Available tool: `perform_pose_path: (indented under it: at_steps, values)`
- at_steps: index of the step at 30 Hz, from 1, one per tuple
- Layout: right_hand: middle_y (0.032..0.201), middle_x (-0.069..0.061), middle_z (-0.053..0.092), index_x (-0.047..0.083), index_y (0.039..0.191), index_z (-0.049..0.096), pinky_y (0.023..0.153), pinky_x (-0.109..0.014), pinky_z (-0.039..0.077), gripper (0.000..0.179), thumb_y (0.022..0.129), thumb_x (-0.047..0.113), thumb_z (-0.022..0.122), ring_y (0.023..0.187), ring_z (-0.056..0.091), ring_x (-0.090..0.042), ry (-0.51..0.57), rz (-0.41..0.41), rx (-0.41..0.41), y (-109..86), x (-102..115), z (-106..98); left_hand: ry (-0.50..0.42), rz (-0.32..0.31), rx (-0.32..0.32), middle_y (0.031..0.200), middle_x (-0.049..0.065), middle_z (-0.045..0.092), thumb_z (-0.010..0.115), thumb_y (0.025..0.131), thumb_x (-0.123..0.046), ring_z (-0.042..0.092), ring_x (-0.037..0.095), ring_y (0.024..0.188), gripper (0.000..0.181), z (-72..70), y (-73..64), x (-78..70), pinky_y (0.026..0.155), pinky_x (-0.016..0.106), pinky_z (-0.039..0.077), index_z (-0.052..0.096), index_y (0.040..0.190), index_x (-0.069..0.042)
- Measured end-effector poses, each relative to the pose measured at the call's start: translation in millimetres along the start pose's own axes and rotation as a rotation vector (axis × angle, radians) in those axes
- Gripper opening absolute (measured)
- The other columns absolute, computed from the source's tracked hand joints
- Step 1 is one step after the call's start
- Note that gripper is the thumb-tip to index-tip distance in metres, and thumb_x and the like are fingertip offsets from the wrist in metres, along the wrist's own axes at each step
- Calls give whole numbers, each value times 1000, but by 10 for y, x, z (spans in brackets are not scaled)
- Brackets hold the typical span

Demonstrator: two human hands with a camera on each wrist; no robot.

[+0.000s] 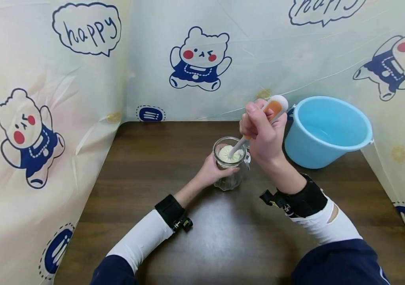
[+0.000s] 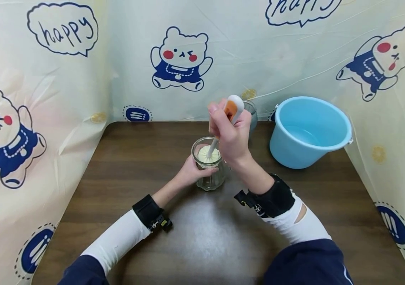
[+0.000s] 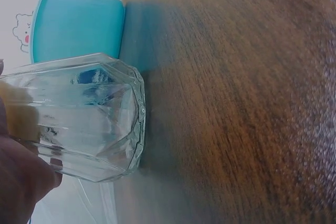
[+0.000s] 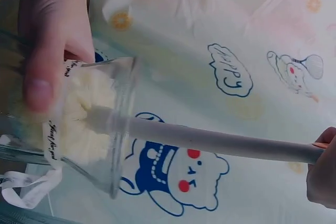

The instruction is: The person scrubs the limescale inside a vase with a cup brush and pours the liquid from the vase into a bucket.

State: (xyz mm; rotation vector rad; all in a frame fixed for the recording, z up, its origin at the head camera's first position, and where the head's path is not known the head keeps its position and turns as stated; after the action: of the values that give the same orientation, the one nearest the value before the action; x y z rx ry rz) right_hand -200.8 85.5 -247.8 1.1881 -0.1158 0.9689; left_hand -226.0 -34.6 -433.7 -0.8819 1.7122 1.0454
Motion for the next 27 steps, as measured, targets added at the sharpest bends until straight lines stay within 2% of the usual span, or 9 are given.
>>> perform_pose_path:
  at_steps: [4,7,13,18,22,27]
  values:
    - [45,2,27,7,57,37,33,-26,14,33,87,-4,44,34,23,-9,-62,-17,-19,-28,-107,-48,-10,15,1,116,11,61,82,74,-12,56,10,102,68,23,27,79,93,34,48,47,132,-5]
    - [45,2,29,5,57,36,33,-27,15,33,88,-3,45,33,24,-10,-137,-43,-21,-34,-172,-79,-25,24,4,117,13,61,81,74,-10,57,9,103,68,33,42,92,94,35,48,46,132,-2]
    - [45,1,33,-3,58,33,30,-27,22,34,90,-1,46,32,28,-15,-261,-104,29,99,-50,5,24,11,-13,117,12,62,82,73,-12,57,11,103,71,9,19,-3,94,34,48,45,134,-4]
    - [45,0,34,-5,60,34,30,-26,24,35,93,0,45,32,29,-14,-323,-67,43,108,-97,-42,43,35,-13,118,12,62,82,73,-11,57,12,104,70,9,29,-6,94,35,48,47,133,-2]
    - [46,2,36,-6,61,35,31,-24,26,37,96,2,45,33,32,-12,-380,-37,103,79,-149,-37,57,51,-9,119,12,61,82,74,-12,57,13,105,69,0,27,-15,94,37,48,47,132,-1]
    - [47,5,37,-6,62,35,31,-24,27,39,97,6,47,34,33,-13,-384,-16,175,200,-94,57,74,37,-12,118,12,62,82,74,-14,57,14,106,71,-25,6,-15,95,38,48,46,135,-4]
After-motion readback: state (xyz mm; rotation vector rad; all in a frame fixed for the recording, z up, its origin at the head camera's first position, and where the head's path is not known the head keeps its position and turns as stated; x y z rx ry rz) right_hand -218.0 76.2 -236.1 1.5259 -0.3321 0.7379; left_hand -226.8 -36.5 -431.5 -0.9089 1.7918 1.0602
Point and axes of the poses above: each hand's wrist, its own y-axis towards the middle knuckle, its own z-axis out of the palm, x = y × z, the point moved 4 cm from there along y, towards the middle knuckle
